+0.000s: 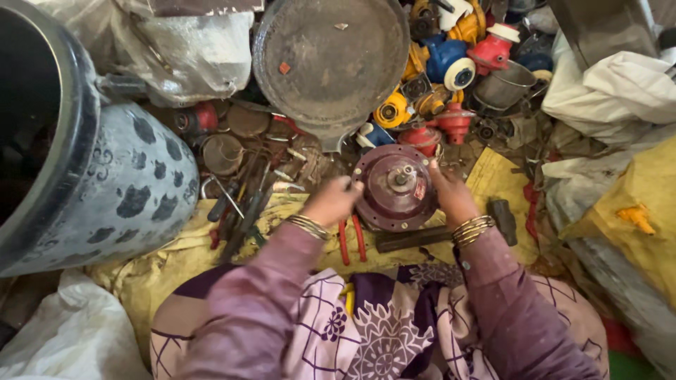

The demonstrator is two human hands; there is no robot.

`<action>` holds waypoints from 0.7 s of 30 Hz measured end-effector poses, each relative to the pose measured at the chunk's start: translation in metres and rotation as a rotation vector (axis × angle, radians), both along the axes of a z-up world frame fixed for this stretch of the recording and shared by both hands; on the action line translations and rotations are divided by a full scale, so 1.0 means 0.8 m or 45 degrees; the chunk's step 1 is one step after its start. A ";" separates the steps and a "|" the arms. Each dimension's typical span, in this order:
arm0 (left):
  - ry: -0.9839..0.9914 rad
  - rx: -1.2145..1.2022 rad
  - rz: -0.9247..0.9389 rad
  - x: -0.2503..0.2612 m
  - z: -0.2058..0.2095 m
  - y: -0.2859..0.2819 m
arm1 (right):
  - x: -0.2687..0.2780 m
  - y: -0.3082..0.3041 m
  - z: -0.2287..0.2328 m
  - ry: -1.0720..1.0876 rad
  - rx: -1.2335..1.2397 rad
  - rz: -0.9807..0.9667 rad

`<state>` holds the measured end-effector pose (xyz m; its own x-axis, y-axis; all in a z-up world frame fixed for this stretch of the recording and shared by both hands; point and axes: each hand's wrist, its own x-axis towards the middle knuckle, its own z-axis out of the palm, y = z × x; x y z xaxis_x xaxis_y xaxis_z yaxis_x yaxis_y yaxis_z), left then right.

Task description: The person sits on the floor and uses pliers, a hammer, and a screwdriver to disassemble and reassemble a reddish-brown metal part. They remove a white plastic insert, strike the part with a hammer, and then reinsert the plastic piece.

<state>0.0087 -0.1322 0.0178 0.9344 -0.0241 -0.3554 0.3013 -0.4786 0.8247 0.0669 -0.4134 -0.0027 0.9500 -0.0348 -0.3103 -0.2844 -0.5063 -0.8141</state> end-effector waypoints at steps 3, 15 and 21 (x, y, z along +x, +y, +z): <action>-0.094 -0.026 0.274 0.004 -0.035 -0.036 | -0.006 -0.002 -0.016 0.095 0.507 -0.089; -0.719 -0.435 0.189 -0.017 0.053 -0.067 | -0.069 0.000 0.149 -0.707 0.322 -0.258; -0.669 0.160 0.118 -0.003 0.089 -0.023 | -0.109 0.061 0.203 -1.147 -0.349 0.230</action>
